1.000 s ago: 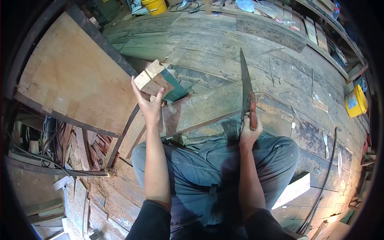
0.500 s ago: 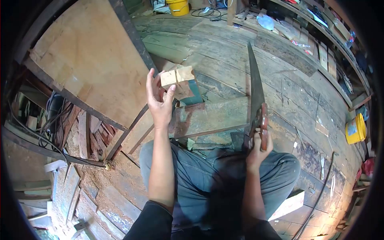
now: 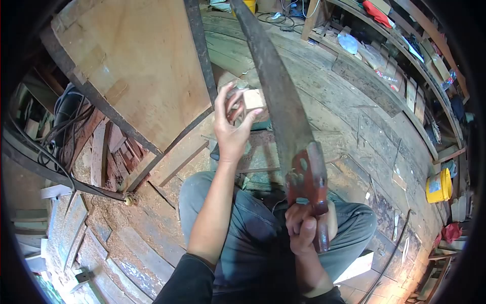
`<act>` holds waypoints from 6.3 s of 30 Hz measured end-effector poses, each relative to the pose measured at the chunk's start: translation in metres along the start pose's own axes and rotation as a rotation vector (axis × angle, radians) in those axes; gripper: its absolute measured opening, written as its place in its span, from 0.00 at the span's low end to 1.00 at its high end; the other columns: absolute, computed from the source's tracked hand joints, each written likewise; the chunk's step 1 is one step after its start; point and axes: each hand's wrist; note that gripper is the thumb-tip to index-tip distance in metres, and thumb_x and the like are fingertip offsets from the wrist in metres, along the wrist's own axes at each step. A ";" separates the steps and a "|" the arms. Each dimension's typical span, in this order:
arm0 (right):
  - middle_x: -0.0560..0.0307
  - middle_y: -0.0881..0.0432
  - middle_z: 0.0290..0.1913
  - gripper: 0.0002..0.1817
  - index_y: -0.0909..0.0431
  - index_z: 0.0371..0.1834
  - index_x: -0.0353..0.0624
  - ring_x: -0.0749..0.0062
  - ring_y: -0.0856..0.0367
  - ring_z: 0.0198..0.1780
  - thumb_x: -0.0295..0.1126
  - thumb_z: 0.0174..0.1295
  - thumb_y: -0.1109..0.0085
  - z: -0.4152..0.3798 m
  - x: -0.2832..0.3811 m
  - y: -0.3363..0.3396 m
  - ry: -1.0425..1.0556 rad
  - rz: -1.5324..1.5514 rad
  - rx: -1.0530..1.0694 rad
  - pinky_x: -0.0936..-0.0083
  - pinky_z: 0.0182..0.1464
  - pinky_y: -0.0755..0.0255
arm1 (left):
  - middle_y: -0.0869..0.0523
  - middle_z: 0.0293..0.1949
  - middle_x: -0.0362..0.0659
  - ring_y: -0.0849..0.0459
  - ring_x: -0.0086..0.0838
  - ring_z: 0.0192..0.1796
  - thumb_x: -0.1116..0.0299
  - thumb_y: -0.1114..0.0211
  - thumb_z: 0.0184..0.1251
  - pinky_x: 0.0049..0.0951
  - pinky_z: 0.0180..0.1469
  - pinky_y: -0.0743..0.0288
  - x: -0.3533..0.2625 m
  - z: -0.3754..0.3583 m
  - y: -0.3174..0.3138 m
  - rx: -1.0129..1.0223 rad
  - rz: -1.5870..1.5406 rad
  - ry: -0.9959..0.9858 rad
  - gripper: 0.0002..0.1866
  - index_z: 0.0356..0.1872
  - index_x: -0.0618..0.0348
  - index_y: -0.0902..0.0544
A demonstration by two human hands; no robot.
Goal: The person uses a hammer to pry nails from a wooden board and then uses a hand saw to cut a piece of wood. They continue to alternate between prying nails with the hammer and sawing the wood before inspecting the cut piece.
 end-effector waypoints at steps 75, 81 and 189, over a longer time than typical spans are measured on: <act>0.56 0.23 0.23 0.14 0.20 0.36 0.35 0.69 0.23 0.23 0.37 0.67 0.40 -0.043 0.058 0.022 -0.311 -0.470 0.034 0.74 0.28 0.31 | 0.18 0.54 0.50 0.18 0.30 0.55 0.77 0.30 0.65 0.31 0.62 0.24 0.001 0.022 0.011 0.148 -0.115 -0.002 0.37 0.72 0.59 0.39; 0.56 0.25 0.24 0.11 0.21 0.39 0.35 0.74 0.26 0.25 0.34 0.67 0.38 0.014 0.008 -0.017 -0.237 -0.286 -0.069 0.76 0.31 0.31 | 0.20 0.54 0.49 0.19 0.31 0.58 0.76 0.27 0.63 0.32 0.63 0.23 0.004 0.018 0.004 0.122 0.025 -0.109 0.36 0.70 0.59 0.35; 0.53 0.22 0.25 0.08 0.19 0.34 0.38 0.59 0.22 0.20 0.31 0.57 0.33 -0.103 0.054 0.024 -0.114 -0.640 0.168 0.70 0.23 0.31 | 0.20 0.54 0.50 0.19 0.31 0.57 0.78 0.34 0.69 0.31 0.62 0.25 0.023 0.051 0.012 0.012 -0.144 -0.040 0.33 0.72 0.59 0.40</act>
Point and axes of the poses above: each hand's wrist, its own z-axis towards the middle knuckle, its own y-axis out of the back of the hand, x = y × z
